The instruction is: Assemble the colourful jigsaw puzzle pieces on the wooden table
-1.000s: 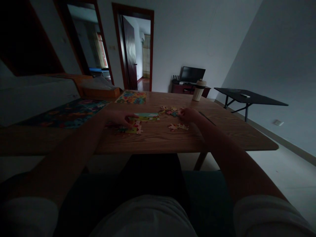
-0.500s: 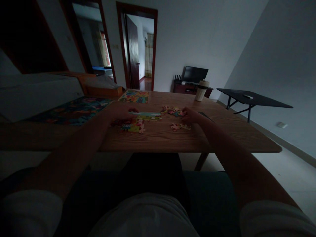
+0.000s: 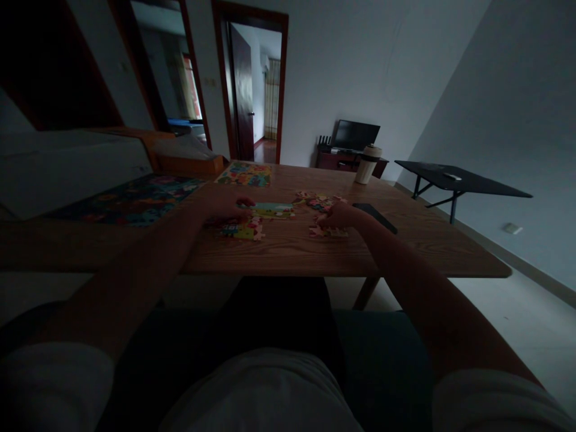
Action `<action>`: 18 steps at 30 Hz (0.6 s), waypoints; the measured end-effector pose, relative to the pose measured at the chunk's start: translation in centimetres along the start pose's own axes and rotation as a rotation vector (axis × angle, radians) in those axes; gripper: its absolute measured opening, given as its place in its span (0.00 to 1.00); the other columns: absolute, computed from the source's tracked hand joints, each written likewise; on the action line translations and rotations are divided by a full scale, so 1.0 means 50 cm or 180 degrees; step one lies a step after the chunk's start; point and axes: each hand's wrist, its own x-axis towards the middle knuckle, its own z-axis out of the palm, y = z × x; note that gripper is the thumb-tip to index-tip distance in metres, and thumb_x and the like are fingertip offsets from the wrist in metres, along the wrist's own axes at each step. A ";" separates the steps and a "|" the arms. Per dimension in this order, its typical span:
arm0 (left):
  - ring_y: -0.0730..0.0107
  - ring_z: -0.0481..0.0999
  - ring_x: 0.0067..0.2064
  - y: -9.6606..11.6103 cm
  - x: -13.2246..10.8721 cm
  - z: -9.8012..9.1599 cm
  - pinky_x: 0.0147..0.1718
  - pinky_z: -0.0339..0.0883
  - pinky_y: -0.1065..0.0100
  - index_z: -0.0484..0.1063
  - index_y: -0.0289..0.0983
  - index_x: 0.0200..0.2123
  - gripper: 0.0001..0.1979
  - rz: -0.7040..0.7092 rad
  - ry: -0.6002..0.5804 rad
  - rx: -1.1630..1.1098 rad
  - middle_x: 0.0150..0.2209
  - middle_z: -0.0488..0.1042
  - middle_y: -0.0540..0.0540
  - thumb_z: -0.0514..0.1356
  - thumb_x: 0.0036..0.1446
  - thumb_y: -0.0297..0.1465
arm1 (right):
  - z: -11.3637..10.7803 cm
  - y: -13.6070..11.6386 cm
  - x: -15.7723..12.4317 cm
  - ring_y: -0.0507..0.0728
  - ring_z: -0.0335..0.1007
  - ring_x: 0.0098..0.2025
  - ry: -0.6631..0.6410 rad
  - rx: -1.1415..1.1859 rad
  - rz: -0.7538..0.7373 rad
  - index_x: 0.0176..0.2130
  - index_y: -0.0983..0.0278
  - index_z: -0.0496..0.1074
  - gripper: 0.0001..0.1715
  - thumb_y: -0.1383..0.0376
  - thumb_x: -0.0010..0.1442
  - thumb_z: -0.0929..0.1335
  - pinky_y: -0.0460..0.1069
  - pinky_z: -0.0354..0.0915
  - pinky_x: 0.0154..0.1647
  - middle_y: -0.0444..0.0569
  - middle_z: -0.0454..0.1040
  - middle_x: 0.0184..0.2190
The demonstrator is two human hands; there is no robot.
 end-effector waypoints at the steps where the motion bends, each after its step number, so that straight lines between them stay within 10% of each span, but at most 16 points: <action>1: 0.53 0.77 0.56 -0.004 0.002 0.004 0.54 0.68 0.62 0.76 0.42 0.64 0.30 0.0030 0.0003 -0.0061 0.59 0.79 0.43 0.63 0.60 0.45 | 0.000 -0.002 -0.002 0.60 0.77 0.30 -0.0127 0.0064 0.0052 0.32 0.62 0.80 0.15 0.53 0.61 0.77 0.54 0.75 0.36 0.52 0.78 0.26; 8: 0.52 0.78 0.55 -0.005 0.009 0.016 0.54 0.70 0.60 0.75 0.45 0.65 0.33 -0.0076 -0.0079 -0.0169 0.57 0.81 0.43 0.62 0.58 0.48 | 0.008 -0.070 0.026 0.59 0.80 0.45 0.0385 0.1190 -0.0519 0.53 0.61 0.78 0.21 0.72 0.60 0.71 0.53 0.77 0.46 0.54 0.83 0.47; 18: 0.55 0.80 0.50 0.006 0.011 0.027 0.48 0.72 0.63 0.75 0.40 0.64 0.34 -0.0215 -0.0103 -0.0446 0.57 0.80 0.40 0.62 0.57 0.46 | 0.060 -0.268 0.043 0.59 0.81 0.49 -0.0395 0.0883 -0.1501 0.58 0.55 0.81 0.28 0.73 0.64 0.68 0.54 0.73 0.57 0.47 0.83 0.55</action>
